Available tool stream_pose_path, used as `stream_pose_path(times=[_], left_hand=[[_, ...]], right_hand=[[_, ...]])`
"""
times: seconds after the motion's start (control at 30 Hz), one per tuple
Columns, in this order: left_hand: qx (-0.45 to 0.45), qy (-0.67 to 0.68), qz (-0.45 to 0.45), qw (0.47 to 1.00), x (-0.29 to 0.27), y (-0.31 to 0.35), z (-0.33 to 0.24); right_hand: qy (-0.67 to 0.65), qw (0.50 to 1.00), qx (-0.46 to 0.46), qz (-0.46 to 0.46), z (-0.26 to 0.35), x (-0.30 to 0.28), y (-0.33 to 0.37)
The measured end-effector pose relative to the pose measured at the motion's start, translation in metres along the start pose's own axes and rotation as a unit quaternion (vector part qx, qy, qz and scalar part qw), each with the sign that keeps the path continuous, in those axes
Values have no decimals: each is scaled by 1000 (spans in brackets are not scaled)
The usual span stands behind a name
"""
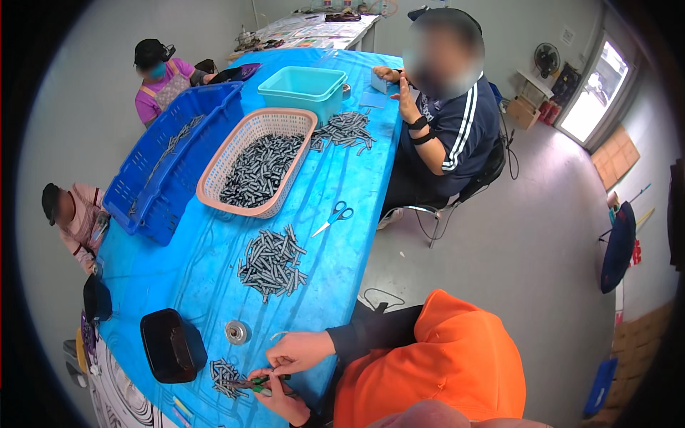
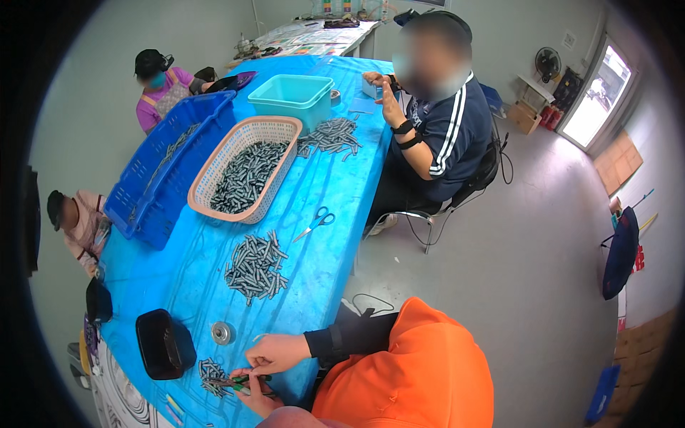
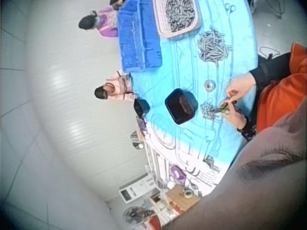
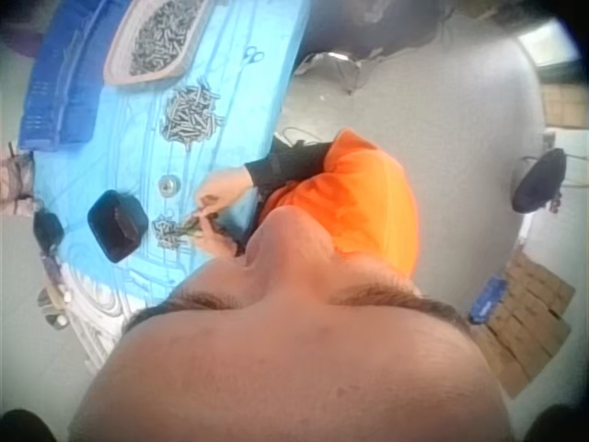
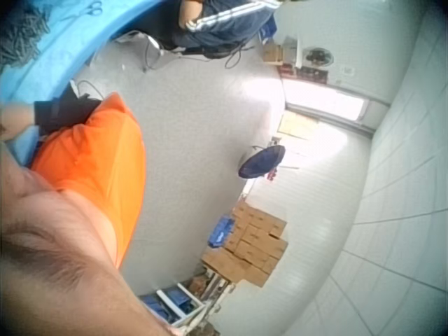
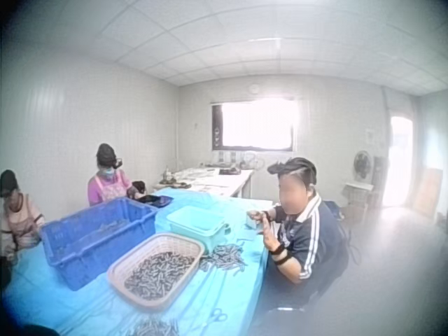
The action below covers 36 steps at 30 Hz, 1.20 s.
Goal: Assembling small metal pins and components into a larger unit using pliers.
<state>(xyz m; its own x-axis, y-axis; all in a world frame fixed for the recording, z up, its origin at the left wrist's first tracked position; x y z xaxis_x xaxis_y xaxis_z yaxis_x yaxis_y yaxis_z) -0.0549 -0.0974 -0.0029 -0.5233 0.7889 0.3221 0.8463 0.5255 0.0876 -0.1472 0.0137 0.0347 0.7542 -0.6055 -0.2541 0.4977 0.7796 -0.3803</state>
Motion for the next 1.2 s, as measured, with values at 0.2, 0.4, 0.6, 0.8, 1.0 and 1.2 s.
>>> stream_pose_path(times=[0.2,0.4,0.6,0.8,1.0,1.2], left_hand=[[-3,7,-9,1000,3,0,-1],[-8,13,-26,1000,3,3,-3],[-8,14,-7,1000,-4,-1,3],[-6,19,-10,1000,-2,-1,1],[-3,35,1,999,-2,-2,3],[-11,35,-12,999,0,-1,2]], right_hand=[[-12,1000,10,7,-4,2,0],[-4,1000,2,3,-2,2,1],[8,1000,-4,-2,-3,3,2],[10,1000,-5,1,-1,3,2],[28,999,6,15,-4,6,2],[11,1000,7,1,-6,5,2]])
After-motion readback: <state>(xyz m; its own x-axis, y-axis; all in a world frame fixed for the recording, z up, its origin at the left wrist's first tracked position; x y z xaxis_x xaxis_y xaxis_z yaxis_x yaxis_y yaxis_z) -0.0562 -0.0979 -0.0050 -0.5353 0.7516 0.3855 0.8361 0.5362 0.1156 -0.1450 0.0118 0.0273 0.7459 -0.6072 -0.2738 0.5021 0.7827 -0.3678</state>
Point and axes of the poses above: each hand's wrist, its own y-axis away from the middle knuckle, its own x-axis out of the palm, z = x × y, the point moved 7 cm from there along -y, towards the middle knuckle, and after that the axes turned 1 degree about y, right-handed, at the moved point
